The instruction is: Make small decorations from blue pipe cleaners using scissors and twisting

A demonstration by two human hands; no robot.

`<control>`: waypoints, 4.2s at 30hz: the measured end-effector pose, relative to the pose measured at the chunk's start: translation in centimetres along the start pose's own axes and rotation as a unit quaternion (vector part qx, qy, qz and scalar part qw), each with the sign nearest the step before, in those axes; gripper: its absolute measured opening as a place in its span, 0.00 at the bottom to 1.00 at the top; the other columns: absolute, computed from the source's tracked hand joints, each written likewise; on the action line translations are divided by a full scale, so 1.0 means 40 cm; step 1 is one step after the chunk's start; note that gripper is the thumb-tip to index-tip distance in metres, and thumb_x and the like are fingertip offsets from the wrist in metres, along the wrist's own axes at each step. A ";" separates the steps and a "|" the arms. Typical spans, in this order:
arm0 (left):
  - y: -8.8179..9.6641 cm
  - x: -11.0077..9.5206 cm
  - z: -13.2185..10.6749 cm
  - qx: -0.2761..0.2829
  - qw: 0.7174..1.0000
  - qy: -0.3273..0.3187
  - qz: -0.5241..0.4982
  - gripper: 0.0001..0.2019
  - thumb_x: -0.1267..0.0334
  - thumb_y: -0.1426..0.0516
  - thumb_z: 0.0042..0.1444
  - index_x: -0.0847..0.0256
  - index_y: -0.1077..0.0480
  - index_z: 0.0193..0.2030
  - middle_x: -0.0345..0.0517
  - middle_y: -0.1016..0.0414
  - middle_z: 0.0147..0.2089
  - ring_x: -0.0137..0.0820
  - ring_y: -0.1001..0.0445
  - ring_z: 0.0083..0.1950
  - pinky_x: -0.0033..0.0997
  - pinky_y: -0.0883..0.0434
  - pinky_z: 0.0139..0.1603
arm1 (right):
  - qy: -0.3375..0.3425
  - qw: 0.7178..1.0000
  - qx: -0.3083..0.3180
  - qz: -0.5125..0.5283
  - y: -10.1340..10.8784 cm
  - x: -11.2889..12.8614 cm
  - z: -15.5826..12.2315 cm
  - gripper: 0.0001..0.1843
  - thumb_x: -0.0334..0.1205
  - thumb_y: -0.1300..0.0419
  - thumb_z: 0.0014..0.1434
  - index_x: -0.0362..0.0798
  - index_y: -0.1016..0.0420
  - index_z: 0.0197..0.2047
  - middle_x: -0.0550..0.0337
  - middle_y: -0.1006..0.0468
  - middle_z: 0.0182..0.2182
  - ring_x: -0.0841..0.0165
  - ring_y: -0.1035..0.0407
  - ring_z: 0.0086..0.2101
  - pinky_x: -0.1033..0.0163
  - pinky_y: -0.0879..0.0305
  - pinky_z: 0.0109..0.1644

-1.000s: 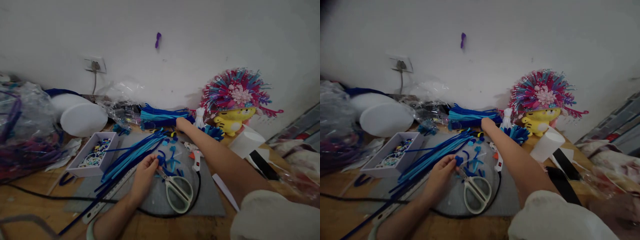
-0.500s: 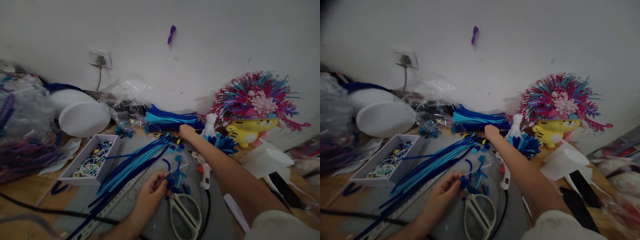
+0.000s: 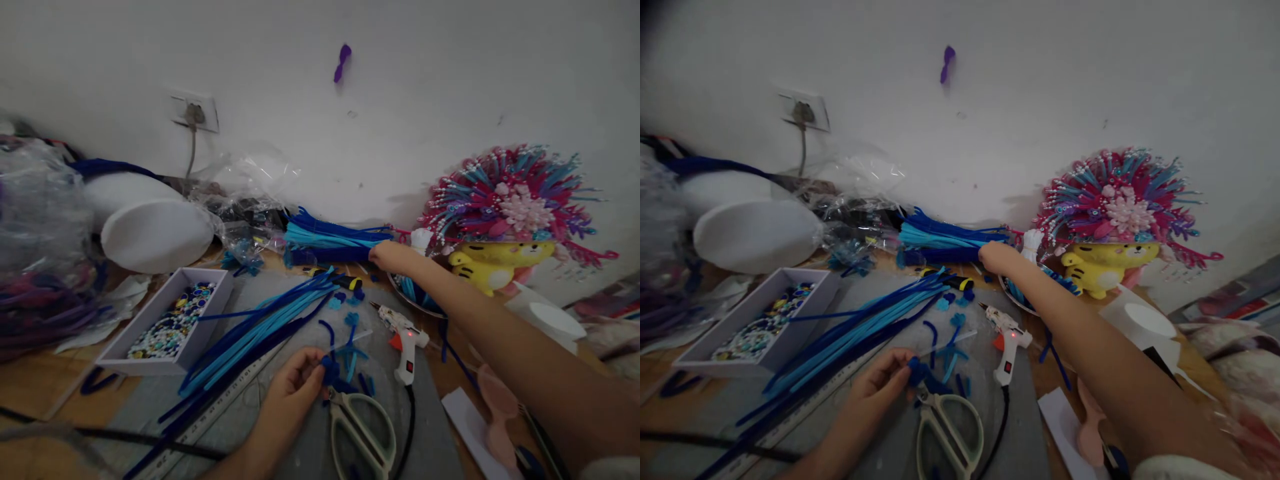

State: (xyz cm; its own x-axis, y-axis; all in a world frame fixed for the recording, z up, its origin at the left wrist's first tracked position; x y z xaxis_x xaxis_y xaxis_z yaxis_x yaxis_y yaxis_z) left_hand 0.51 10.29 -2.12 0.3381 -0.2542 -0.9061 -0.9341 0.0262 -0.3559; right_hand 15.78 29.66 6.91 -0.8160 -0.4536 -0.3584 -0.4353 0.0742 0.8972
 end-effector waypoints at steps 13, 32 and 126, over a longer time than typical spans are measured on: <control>-0.017 0.025 -0.005 0.031 0.999 0.015 -0.012 0.15 0.55 0.40 0.38 0.63 0.34 0.29 0.36 0.35 0.23 0.22 0.38 0.24 0.21 0.38 0.23 | -0.026 0.999 0.004 0.018 -0.094 0.035 0.084 0.15 0.26 0.51 0.51 0.35 0.25 0.39 0.36 0.25 0.38 0.56 0.30 0.40 0.59 0.36 0.39; -0.020 0.011 -0.012 0.027 1.000 0.012 0.009 0.16 0.53 0.40 0.37 0.63 0.34 0.28 0.35 0.36 0.22 0.22 0.39 0.22 0.21 0.38 0.23 | -0.051 0.989 -0.140 -0.009 -0.016 -0.020 0.040 0.28 0.41 0.40 0.48 0.44 0.37 0.52 0.45 0.34 0.49 0.54 0.41 0.49 0.54 0.45 0.50; -0.089 -0.006 -0.061 0.088 0.954 -0.127 0.257 0.07 0.60 0.48 0.48 0.63 0.36 0.28 0.34 0.38 0.21 0.23 0.39 0.24 0.23 0.40 0.27 | -0.106 0.633 -0.252 0.724 -0.170 0.321 -0.445 0.06 0.35 0.44 0.45 0.46 0.30 0.30 0.61 0.27 0.27 0.71 0.32 0.29 0.65 0.35 0.36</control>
State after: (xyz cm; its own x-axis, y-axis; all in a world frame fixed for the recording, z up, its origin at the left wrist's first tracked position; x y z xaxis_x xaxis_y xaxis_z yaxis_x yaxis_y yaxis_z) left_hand 3.46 7.92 -0.08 -0.1219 0.0782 -0.9895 -0.9580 0.2514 0.1379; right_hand 15.05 7.51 0.82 -0.2762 -0.1010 0.9558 0.9610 -0.0415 0.2733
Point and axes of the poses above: each hand's wrist, its own z-axis towards the middle knuckle, its own y-axis out of the back of the hand, x = y × z, the point moved 7 cm from there along z, towards the middle knuckle
